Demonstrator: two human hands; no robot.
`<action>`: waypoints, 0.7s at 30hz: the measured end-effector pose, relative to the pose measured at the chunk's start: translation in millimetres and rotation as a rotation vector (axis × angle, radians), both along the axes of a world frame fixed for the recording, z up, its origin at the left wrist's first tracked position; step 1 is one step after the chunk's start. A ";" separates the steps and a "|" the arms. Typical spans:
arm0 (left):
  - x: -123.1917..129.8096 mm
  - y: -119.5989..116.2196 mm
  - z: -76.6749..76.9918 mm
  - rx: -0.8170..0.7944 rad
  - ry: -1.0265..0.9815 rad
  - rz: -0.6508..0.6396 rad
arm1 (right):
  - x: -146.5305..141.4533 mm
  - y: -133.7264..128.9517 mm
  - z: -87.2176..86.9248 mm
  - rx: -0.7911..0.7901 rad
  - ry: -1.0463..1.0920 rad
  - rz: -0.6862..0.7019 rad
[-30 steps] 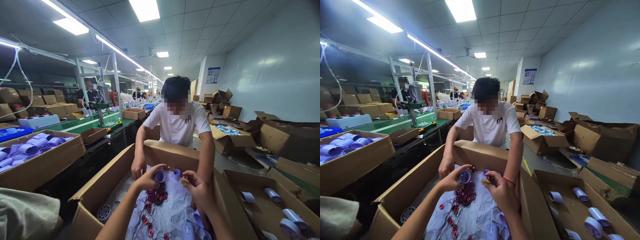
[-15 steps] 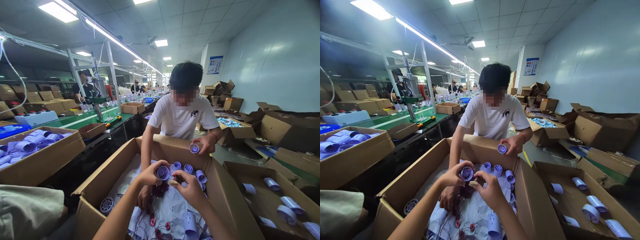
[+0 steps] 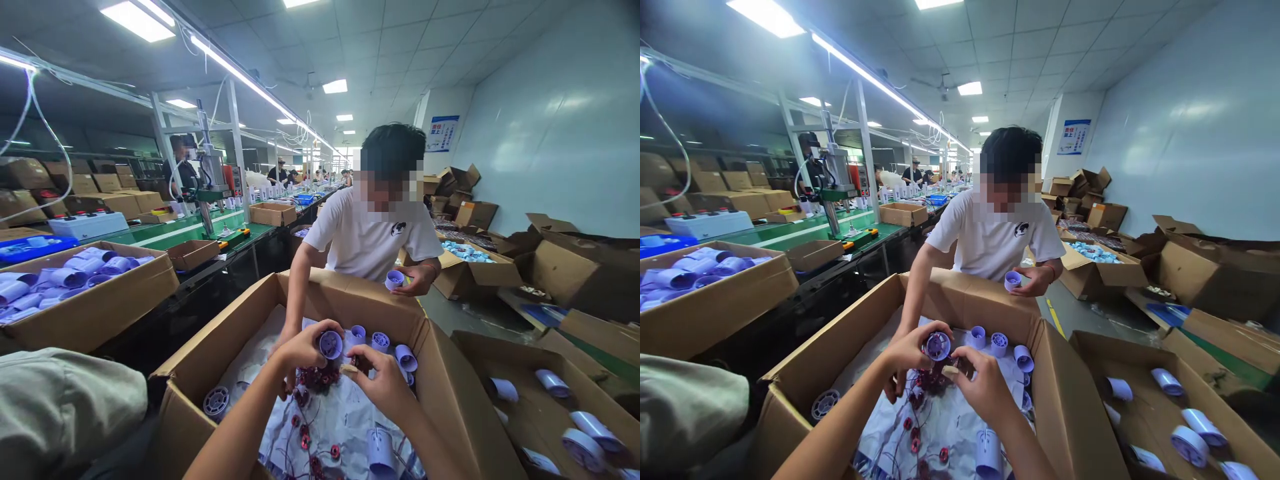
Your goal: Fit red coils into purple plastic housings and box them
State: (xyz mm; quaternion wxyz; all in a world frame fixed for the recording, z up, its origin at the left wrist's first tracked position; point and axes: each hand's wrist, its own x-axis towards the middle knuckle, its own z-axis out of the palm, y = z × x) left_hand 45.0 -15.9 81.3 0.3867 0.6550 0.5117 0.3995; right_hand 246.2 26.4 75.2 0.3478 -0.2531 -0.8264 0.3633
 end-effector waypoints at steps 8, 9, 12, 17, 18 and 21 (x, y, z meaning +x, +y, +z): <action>2.4 -1.3 1.4 0.022 0.014 0.025 | 0.8 4.2 -6.9 0.051 -0.006 -0.090; 2.6 -1.5 2.0 0.020 0.014 0.022 | 1.0 4.5 -7.4 0.052 -0.009 -0.093; 3.0 -1.7 3.7 0.032 0.030 0.023 | 0.3 4.4 -8.0 0.053 -0.002 -0.096; 6.8 -1.2 2.4 0.048 0.141 -0.012 | -5.0 -1.3 -6.4 0.044 0.028 -0.033; 8.4 -1.2 1.7 0.055 0.174 -0.022 | -6.4 -3.3 -5.9 0.027 0.016 -0.038; 13.7 -1.4 -0.2 0.094 0.249 -0.039 | -9.3 -8.6 -6.0 -0.035 -0.036 -0.068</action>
